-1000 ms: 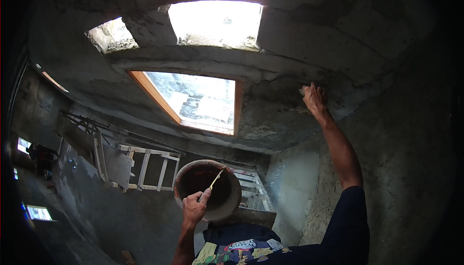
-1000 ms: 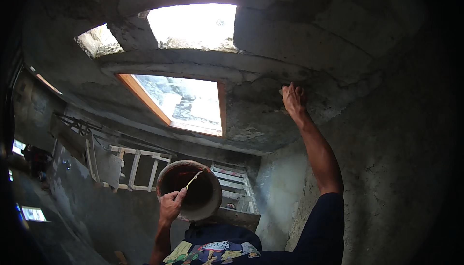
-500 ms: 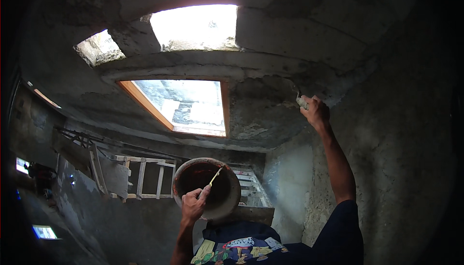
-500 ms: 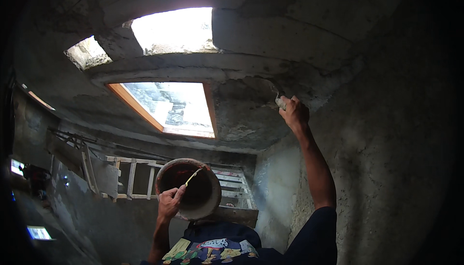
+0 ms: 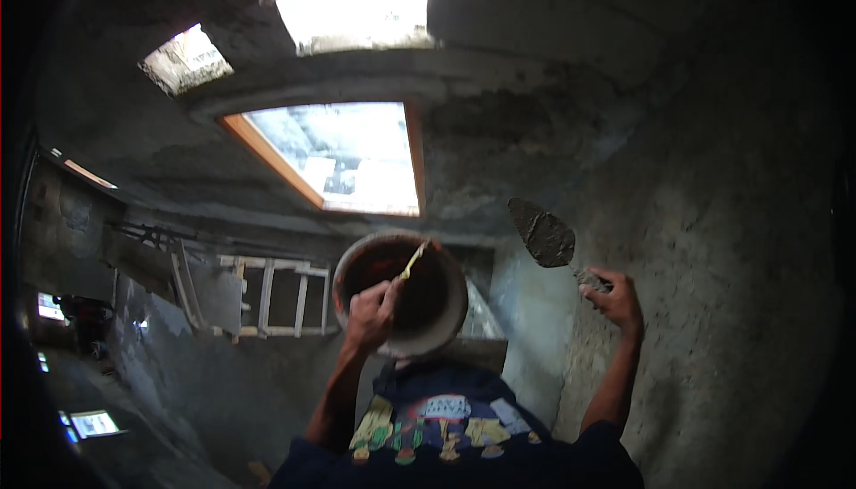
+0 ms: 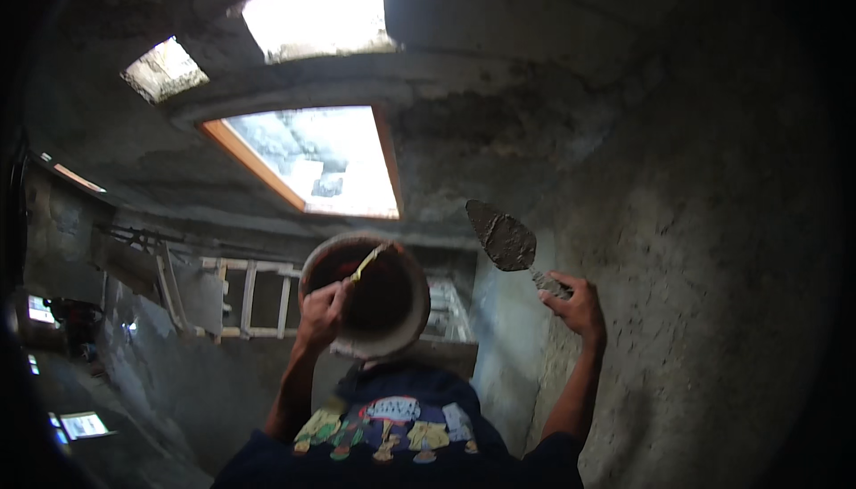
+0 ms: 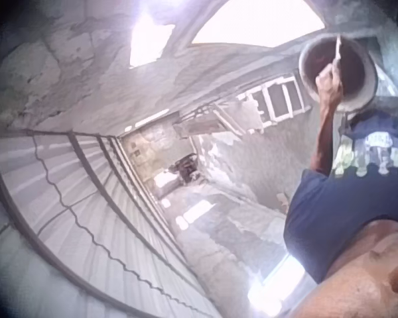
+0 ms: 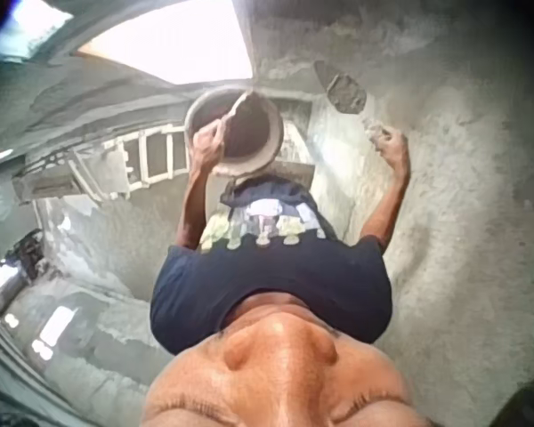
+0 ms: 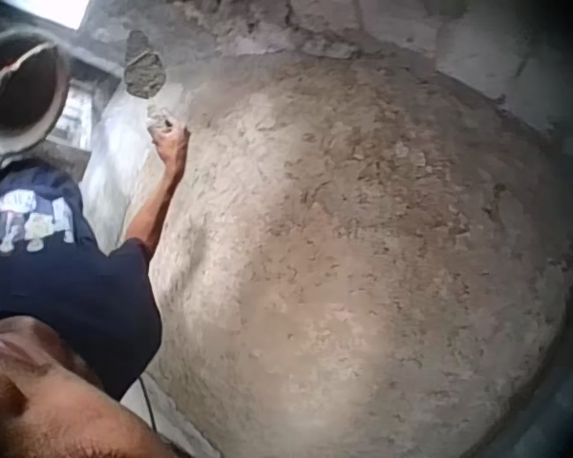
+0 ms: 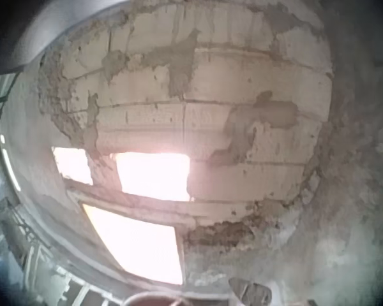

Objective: The person repeatedly scoops mortar from a bucket using a trowel and applies it onto the ceiling.

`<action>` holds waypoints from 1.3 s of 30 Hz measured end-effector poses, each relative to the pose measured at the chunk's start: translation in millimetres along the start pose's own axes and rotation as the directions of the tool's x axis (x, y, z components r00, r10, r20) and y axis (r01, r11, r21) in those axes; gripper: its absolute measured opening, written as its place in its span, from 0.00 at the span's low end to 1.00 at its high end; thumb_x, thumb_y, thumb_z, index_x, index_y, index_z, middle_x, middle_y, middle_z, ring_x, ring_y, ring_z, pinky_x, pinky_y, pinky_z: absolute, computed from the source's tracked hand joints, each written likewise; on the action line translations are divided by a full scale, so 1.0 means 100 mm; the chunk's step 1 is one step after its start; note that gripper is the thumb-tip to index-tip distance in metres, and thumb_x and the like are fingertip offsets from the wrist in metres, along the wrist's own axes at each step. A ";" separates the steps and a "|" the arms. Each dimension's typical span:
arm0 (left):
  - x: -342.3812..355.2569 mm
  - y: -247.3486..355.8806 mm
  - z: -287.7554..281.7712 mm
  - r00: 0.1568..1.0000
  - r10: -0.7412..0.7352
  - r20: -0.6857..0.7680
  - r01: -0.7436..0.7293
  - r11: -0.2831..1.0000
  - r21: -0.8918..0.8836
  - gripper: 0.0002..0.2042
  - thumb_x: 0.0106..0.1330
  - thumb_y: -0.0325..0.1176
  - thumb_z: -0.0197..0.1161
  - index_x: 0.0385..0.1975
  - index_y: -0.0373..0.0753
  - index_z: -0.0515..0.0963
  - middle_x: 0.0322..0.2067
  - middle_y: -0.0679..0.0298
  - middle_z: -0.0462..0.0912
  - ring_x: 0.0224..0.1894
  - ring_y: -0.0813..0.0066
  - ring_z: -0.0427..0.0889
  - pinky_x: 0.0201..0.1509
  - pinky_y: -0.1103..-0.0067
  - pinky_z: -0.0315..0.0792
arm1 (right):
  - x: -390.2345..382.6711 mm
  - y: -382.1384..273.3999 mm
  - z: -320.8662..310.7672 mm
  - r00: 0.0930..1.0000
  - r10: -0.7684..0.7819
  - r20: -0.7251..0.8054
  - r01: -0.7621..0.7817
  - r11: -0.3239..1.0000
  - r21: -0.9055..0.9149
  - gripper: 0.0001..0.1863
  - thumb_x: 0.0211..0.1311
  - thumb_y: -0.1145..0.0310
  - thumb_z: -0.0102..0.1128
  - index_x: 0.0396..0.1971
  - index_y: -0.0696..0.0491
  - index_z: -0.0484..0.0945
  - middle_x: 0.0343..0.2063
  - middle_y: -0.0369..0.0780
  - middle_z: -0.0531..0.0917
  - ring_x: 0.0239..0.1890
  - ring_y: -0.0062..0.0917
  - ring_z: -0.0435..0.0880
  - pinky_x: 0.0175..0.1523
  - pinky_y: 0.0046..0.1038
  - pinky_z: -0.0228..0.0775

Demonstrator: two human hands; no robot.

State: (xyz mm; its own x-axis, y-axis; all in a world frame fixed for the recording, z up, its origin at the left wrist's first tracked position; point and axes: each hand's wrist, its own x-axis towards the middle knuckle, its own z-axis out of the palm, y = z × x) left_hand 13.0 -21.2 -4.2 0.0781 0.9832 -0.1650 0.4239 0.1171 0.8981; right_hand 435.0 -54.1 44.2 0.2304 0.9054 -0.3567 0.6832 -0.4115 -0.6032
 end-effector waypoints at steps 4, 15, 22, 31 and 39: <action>0.11 0.14 0.00 0.995 -0.056 0.085 0.058 0.998 -0.021 0.22 0.75 0.45 0.50 0.25 0.31 0.71 0.14 0.62 0.65 0.19 0.81 0.62 0.23 0.73 0.60 | -0.54 -0.22 -0.08 0.995 -0.067 0.075 0.068 0.998 -0.012 0.26 0.48 0.64 0.71 0.49 0.59 0.80 0.37 0.45 0.86 0.39 0.22 0.83 0.47 0.27 0.74; -0.05 0.07 0.34 0.961 -0.067 0.267 0.177 0.894 -0.412 0.18 0.77 0.45 0.45 0.24 0.45 0.68 0.14 0.79 0.61 0.13 0.92 0.58 0.14 0.87 0.52 | -0.34 -0.68 1.96 0.929 -0.293 0.225 0.367 0.672 -0.643 0.13 0.59 0.65 0.57 0.42 0.48 0.82 0.36 0.44 0.80 0.36 0.36 0.83 0.39 0.37 0.76; -0.27 -0.12 0.51 0.951 -0.154 0.269 0.266 0.851 -0.453 0.17 0.76 0.46 0.47 0.24 0.46 0.67 0.14 0.79 0.59 0.11 0.91 0.56 0.12 0.86 0.51 | -0.13 -0.53 2.83 0.903 -0.317 0.289 0.406 0.414 -0.815 0.11 0.59 0.67 0.54 0.36 0.54 0.84 0.38 0.44 0.81 0.40 0.35 0.84 0.40 0.34 0.77; -0.36 -0.30 0.56 0.898 -0.260 0.356 0.416 0.765 -0.491 0.20 0.75 0.52 0.47 0.22 0.48 0.66 0.13 0.79 0.57 0.11 0.90 0.54 0.13 0.85 0.48 | -0.13 -0.10 2.85 0.832 -0.390 0.395 0.547 0.451 -0.706 0.10 0.59 0.68 0.55 0.34 0.52 0.85 0.37 0.42 0.80 0.39 0.35 0.83 0.37 0.35 0.75; -0.35 -0.30 0.54 0.863 -0.296 0.410 0.478 0.743 -0.469 0.21 0.73 0.54 0.49 0.19 0.50 0.63 0.12 0.79 0.56 0.11 0.90 0.54 0.13 0.85 0.48 | 0.00 0.13 3.33 0.766 -0.507 0.396 0.638 0.517 -0.571 0.10 0.60 0.66 0.52 0.34 0.51 0.82 0.36 0.41 0.78 0.37 0.35 0.82 0.38 0.37 0.76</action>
State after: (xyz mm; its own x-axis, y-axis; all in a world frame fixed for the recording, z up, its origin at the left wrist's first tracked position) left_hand 45.6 -67.0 -47.5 0.3113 0.7562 -0.5756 -0.0709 0.6225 0.7794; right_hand 213.3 -93.9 -200.7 -0.4443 0.8602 -0.2504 0.8958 0.4245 -0.1314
